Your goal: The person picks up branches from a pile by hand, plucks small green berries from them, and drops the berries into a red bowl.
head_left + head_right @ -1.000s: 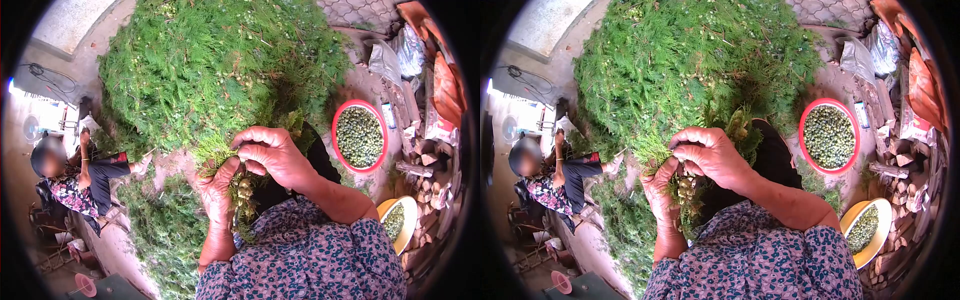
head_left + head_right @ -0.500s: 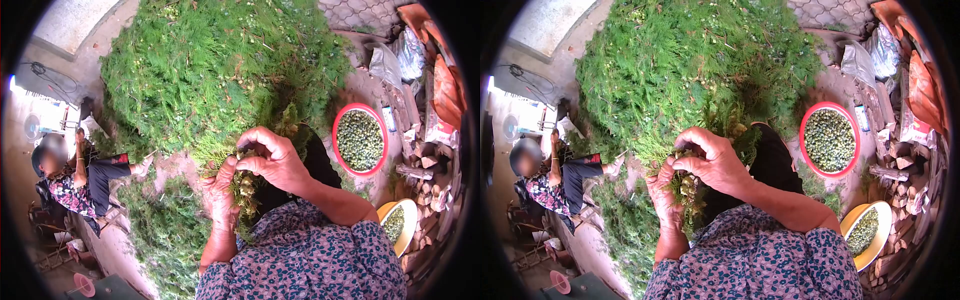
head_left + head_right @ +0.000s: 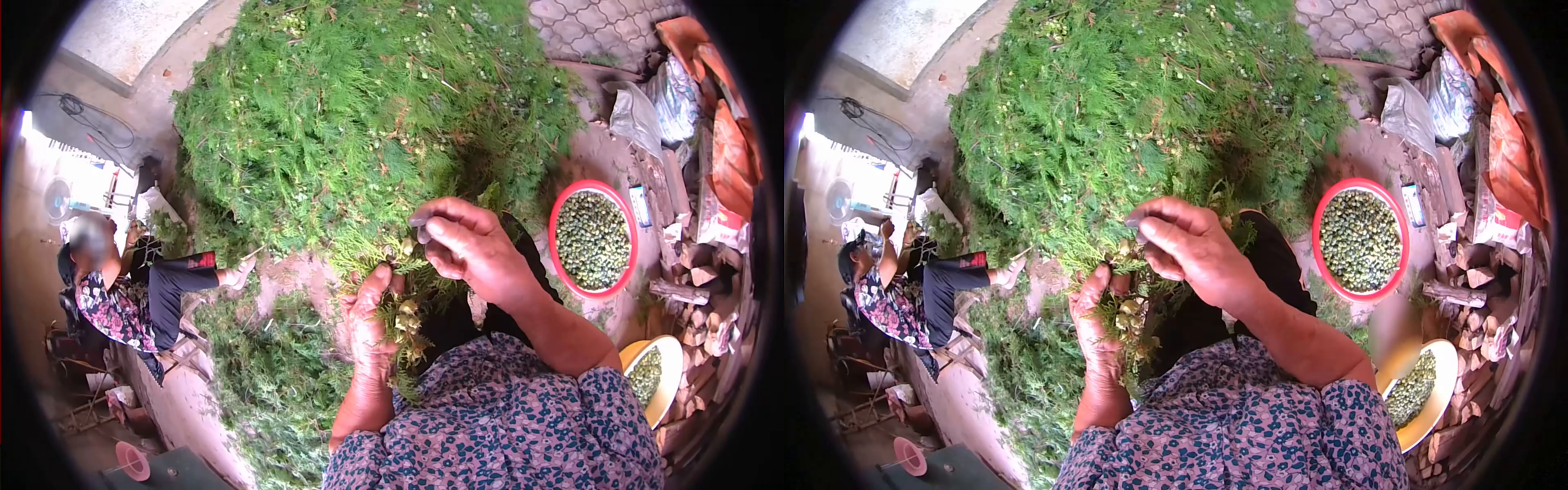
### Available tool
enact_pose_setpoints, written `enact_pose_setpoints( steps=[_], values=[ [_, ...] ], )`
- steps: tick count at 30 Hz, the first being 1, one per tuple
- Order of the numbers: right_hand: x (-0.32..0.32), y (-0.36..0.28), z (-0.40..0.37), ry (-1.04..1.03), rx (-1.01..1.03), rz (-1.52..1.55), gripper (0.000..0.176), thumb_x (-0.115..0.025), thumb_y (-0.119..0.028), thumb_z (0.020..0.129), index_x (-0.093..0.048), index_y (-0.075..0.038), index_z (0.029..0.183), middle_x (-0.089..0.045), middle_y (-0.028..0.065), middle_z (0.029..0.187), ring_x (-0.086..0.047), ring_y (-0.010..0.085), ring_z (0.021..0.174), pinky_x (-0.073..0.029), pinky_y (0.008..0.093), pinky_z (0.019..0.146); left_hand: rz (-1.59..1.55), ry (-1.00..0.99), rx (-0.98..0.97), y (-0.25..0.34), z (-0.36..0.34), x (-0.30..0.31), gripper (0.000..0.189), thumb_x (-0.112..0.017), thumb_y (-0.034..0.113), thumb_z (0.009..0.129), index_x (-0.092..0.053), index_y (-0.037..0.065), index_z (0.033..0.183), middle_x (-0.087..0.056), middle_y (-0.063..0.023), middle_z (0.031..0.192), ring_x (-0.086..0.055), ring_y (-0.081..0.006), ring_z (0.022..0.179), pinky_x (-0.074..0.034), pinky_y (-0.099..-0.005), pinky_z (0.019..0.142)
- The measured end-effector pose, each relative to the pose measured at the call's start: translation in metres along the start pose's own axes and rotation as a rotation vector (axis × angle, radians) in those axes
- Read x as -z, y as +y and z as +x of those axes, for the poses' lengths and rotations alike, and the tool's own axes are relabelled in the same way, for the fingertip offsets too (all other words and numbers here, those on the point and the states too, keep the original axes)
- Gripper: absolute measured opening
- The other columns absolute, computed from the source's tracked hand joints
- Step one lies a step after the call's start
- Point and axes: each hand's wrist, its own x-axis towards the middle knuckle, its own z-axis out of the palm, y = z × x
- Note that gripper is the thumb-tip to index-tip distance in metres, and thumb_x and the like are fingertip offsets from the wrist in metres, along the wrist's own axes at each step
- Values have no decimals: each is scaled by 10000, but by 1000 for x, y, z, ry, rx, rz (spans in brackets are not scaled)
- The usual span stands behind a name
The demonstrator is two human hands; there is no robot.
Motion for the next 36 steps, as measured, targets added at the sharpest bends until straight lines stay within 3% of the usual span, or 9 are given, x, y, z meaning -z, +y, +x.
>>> enact_pose_setpoints(
  steps=[6, 13, 16, 18, 20, 26, 30, 33, 36],
  values=[
    [-18, -4, -3, 66, 19, -505, 166, -612, -87, 798, -600, 5, 935, -562, 19, 777, -491, 59, 607, -402, 206, 523, 102, -97, 8, 3, -3, 6, 261, -699, 188, 714, -618, 25, 902, -607, -49, 796, -548, -145, 686, -441, -258, 665],
    [-11, 5, 4, -35, 612, -986, 73, -604, -22, 764, -559, 8, 814, -543, 56, 713, -545, 124, 629, -427, 265, 554, 555, -105, -350, 11, -4, 3, 265, -708, 188, 737, -616, -1, 898, -624, -25, 791, -555, -113, 676, -451, -258, 601],
    [-17, -1, -4, 28, 286, -841, 62, -580, -40, 790, -555, 11, 812, -542, 46, 701, -521, 109, 554, -402, 244, 495, 520, -172, -371, 5, 0, 3, 256, -698, 147, 735, -600, 8, 925, -618, -33, 826, -556, -113, 719, -458, -269, 648],
    [-18, -8, -3, 72, -77, -228, 128, -533, -120, 855, -526, 4, 828, -503, 18, 625, -429, 72, 473, -304, 217, 411, 406, -132, -234, 7, 0, 3, 361, -727, 196, 713, -574, 25, 991, -610, -39, 863, -554, -127, 740, -451, -256, 663],
    [-7, 0, 5, 60, -26, 51, 124, -523, -129, 868, -519, -6, 856, -468, 4, 588, -411, 57, 480, -283, 213, 399, 377, 26, -15, 6, 0, 9, 462, -743, 224, 697, -532, 46, 1068, -602, -39, 893, -552, -141, 753, -447, -253, 670],
    [-8, 5, 0, -41, -74, -182, 169, -533, -98, 860, -547, 10, 989, -470, -12, 620, -410, 43, 520, -310, 183, 434, 78, -32, -34, 0, 2, 5, 424, -726, 171, 709, -522, 67, 1065, -591, -39, 885, -559, -141, 742, -453, -241, 622],
    [-15, 3, -4, 51, -93, -225, 123, -566, -74, 825, -579, 12, 912, -499, -11, 650, -446, 37, 518, -319, 171, 434, 374, -58, -88, 5, -2, 2, 388, -735, 233, 719, -570, 25, 1002, -603, -35, 867, -547, -121, 725, -445, -260, 668],
    [-13, 5, -7, 89, -19, -386, 102, -552, -55, 827, -584, 0, 907, -501, -14, 654, -459, 44, 515, -342, 168, 437, 435, -177, -149, 8, -2, -3, 326, -711, 193, 745, -601, -1, 982, -627, -63, 909, -563, -126, 772, -455, -273, 694],
    [-8, 10, -4, 283, 704, -930, 95, -523, -30, 841, -589, -26, 908, -537, 23, 744, -454, 47, 503, -341, 173, 412, 440, -140, -157, 2, -4, -10, 302, -702, 210, 756, -612, 6, 960, -629, -59, 873, -565, -125, 760, -454, -261, 691]
  ],
)
